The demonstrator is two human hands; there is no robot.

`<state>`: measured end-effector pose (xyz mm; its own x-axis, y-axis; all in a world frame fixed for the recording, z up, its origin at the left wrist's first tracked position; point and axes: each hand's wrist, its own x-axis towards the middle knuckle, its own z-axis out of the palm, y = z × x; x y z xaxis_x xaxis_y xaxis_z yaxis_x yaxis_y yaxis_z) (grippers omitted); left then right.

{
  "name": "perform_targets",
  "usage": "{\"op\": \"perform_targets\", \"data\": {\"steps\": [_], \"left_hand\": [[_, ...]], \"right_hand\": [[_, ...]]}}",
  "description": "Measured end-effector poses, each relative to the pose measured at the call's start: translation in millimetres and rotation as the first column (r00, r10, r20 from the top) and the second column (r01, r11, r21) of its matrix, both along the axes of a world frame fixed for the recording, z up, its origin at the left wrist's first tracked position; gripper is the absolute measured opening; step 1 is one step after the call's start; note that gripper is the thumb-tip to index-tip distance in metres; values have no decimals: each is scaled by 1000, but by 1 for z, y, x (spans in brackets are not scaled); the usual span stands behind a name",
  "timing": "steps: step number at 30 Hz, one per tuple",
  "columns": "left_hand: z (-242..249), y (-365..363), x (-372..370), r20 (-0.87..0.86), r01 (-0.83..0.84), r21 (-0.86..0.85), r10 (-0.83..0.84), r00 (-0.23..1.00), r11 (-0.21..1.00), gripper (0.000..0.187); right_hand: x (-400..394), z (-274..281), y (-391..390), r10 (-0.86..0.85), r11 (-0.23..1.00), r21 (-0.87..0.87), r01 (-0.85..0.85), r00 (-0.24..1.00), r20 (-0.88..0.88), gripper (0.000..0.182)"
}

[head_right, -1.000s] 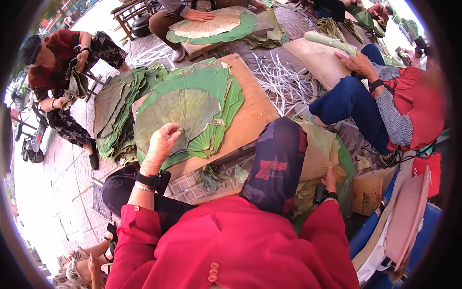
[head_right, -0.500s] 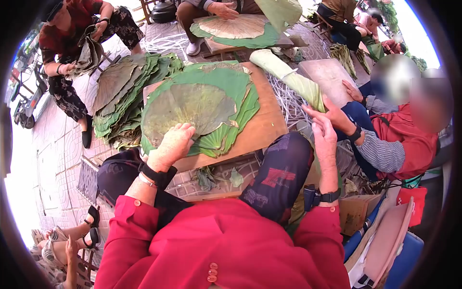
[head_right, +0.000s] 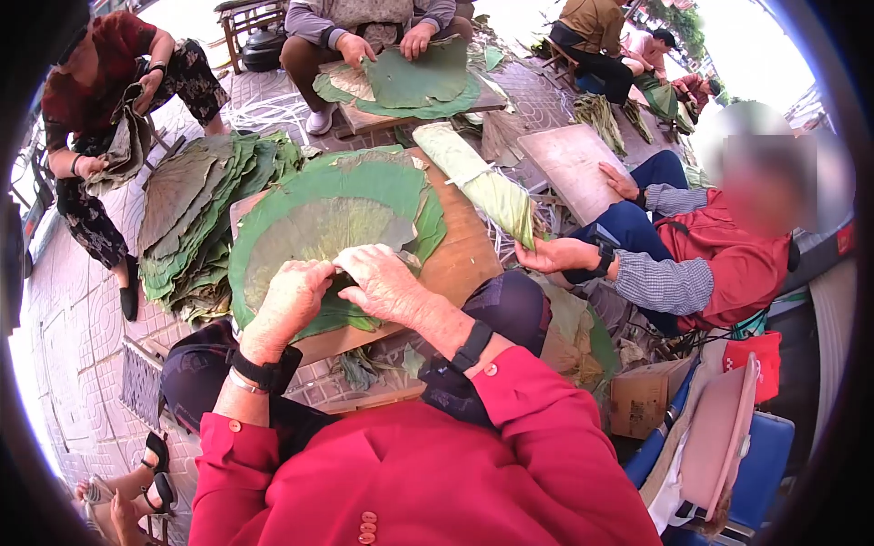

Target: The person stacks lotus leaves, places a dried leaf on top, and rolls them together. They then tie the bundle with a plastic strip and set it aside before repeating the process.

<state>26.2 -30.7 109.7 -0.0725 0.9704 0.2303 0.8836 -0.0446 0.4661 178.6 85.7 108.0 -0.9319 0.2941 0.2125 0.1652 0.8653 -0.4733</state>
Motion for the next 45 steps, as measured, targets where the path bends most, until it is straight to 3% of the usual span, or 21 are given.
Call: {"op": "perform_targets", "data": {"steps": [2,4,5,8,9,10,11,12,14,15,18,22,24,25,26,30,32,38,41,44,45], "left_hand": [[7,0,3,21,26,35,-27,999,999,13],[9,2,4,6,20,102,-21,1000,995,22],[12,4,6,3,29,105,-30,1000,994,22],[19,8,8,-35,-118,308,136,990,944,40],[18,8,6,8,-211,364,223,975,907,50],[16,7,4,58,-300,412,304,951,860,60],[13,7,0,77,-320,389,316,946,864,62],[11,7,-1,79,-346,398,344,935,849,61],[-1,8,-4,100,-321,352,305,947,880,60],[-7,9,-4,95,-300,334,285,954,893,58],[-20,12,-3,101,-252,229,234,967,940,51],[-26,14,-4,111,-208,170,191,975,963,44],[-33,14,-6,116,-186,183,167,979,965,42],[-32,15,-4,112,-184,181,165,980,966,42],[-32,15,-3,158,-180,153,156,975,972,41],[-39,14,-1,171,-157,133,134,976,979,37],[-43,14,-1,153,-161,102,144,978,982,36],[-60,17,-4,145,-142,58,133,980,988,36],[-57,18,-2,129,-153,56,145,981,987,34],[-51,15,0,86,-129,85,122,989,988,34],[-48,13,1,87,-112,55,107,990,992,35]], "right_hand": [[-3,-3,1,-23,1000,12,23,1000,16,36],[-1,-4,2,-107,968,-216,130,988,114,26],[2,-2,0,-176,955,-241,171,984,3,17],[15,4,10,-354,889,-320,327,935,-28,19],[22,20,12,-410,819,-451,354,912,-29,16],[31,27,19,-456,779,-515,358,887,-73,14],[40,27,28,-484,672,-720,173,838,-252,12],[59,50,34,-515,642,-744,185,823,-240,12],[90,65,49,-679,369,-919,-137,636,-367,22],[113,71,58,-738,308,-927,-215,560,-376,23],[190,65,84,-843,321,-915,-244,367,-394,27],[289,6,100,-905,325,-931,-166,231,-357,29],[328,-37,98,-959,233,-969,-82,146,-243,41],[350,-73,99,-989,146,-988,53,7,-146,48],[370,-108,96,-988,37,-984,173,-141,-62,56],[431,-206,59,-961,-255,-849,462,-217,170,65],[454,-237,45,-940,-337,-642,688,-205,274,60],[479,-287,43,-925,-379,-648,661,-284,251,54],[484,-279,45,-953,-296,-587,754,-196,229,46],[510,-292,60,-952,-293,-372,881,-233,197,39],[498,-270,57,-976,-217,-204,955,-214,39,38]]}}
